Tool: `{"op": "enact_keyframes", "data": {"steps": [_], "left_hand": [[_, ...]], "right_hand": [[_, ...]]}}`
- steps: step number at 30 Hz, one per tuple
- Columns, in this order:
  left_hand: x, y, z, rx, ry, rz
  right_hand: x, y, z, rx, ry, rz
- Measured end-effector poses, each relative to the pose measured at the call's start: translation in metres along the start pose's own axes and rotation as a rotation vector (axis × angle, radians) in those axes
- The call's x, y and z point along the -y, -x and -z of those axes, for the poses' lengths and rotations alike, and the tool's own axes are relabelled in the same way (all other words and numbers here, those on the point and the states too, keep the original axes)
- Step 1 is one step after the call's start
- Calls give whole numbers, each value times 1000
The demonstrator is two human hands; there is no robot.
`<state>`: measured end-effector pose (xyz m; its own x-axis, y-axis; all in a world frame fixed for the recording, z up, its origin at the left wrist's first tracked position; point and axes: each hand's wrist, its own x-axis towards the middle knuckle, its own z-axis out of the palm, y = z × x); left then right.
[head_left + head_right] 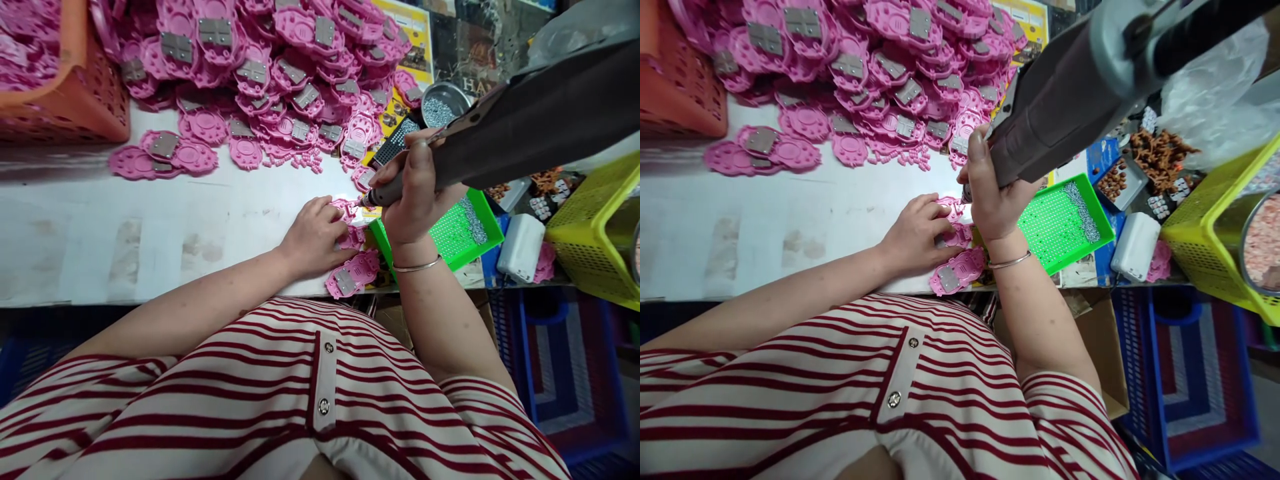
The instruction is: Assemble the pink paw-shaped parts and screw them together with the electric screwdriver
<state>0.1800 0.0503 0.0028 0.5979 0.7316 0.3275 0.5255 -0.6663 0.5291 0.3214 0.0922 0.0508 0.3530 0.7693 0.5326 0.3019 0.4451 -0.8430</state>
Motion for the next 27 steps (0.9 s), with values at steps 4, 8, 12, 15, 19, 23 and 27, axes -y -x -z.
{"op": "enact_keyframes", "data": {"steps": [4,8,12,15,19,23,27], "left_hand": [[-1,-1,0,5,-15,3],[-1,-1,1,16,-23,1],[-1,-2,1,12,-41,0],[-1,-2,1,6,-44,-3],[-1,-2,1,14,-33,-1],[-1,-2,1,15,-10,11],[-1,-2,1,27,16,19]], "right_hand": [[0,0,-2,-29,43,23],[3,-2,-5,-31,-10,57],[4,-3,-8,-18,-75,54],[4,-2,-10,-22,-83,41],[9,-2,-9,-18,-177,77],[20,-2,-6,40,-82,15],[21,0,-6,75,18,-43]]}}
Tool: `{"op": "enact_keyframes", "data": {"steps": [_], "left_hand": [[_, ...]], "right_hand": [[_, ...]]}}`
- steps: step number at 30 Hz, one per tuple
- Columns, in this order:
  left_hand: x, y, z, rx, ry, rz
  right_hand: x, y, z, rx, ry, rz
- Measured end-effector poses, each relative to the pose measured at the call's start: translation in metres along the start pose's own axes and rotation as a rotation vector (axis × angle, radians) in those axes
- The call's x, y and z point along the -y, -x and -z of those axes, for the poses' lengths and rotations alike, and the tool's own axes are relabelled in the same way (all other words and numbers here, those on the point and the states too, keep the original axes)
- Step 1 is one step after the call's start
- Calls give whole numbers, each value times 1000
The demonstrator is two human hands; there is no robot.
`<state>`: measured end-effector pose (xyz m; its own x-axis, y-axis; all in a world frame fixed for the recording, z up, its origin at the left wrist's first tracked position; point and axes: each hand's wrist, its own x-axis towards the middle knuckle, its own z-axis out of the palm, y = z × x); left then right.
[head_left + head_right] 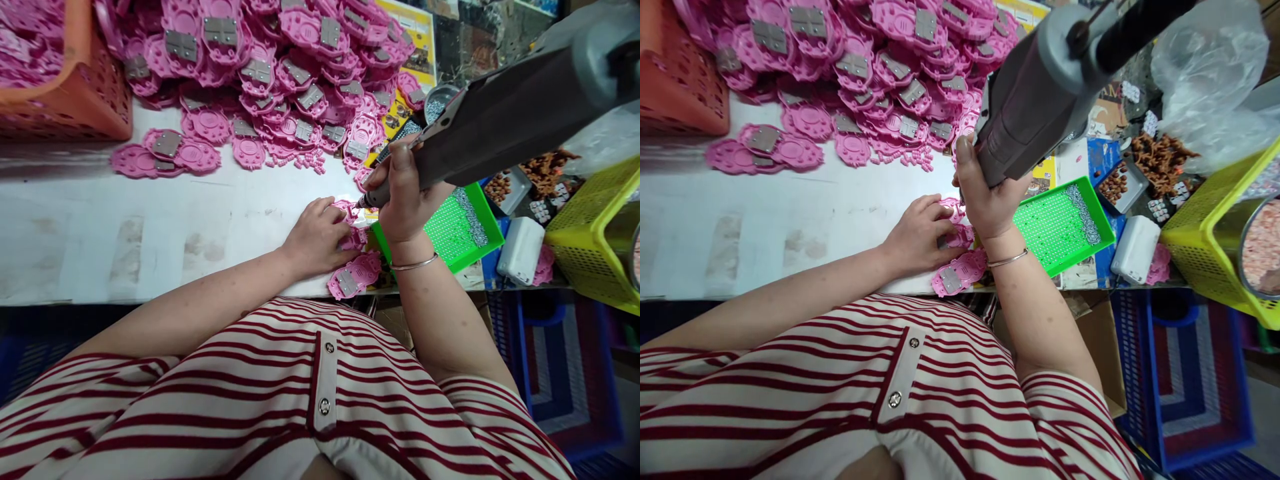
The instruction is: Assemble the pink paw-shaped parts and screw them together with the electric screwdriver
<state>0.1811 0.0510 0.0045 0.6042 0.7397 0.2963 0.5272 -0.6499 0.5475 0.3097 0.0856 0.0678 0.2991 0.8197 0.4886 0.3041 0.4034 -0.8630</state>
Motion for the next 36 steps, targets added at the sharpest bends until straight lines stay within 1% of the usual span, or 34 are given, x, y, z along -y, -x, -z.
{"op": "enact_keyframes", "data": {"steps": [3,6,9,11,14,17,19,21,23,25,27,29,30,32,33,36], "left_hand": [[1,0,0,16,14,7],[1,-1,1,27,18,11],[0,-1,1,34,13,20],[-1,-1,1,30,7,22],[-2,-1,1,10,-1,18],[0,-2,0,19,-9,23],[3,-2,1,44,-5,22],[5,-2,4,33,-7,51],[5,-2,10,-5,-63,144],[2,-5,18,23,-158,256],[-3,-10,25,130,-242,336],[-7,-17,32,233,-296,385],[-8,-21,34,266,-317,407],[-8,-28,36,317,-334,448],[-7,-30,36,338,-334,468],[-1,-36,35,358,-306,526]], "right_hand": [[-8,1,-1,47,91,-7],[-13,1,-1,77,22,52],[-14,2,0,95,27,26],[-14,3,0,85,53,0],[-10,5,-1,44,39,6],[6,3,3,-16,46,-7],[22,3,13,-102,20,44],[40,6,31,-187,-67,158],[53,13,55,-213,-172,260],[59,25,79,-227,-219,318],[59,39,99,-259,-175,306],[58,53,113,-337,-92,277],[58,59,119,-376,-56,252],[58,68,128,-436,-28,190],[58,71,132,-445,-32,171],[53,75,147,-501,11,196]]}}
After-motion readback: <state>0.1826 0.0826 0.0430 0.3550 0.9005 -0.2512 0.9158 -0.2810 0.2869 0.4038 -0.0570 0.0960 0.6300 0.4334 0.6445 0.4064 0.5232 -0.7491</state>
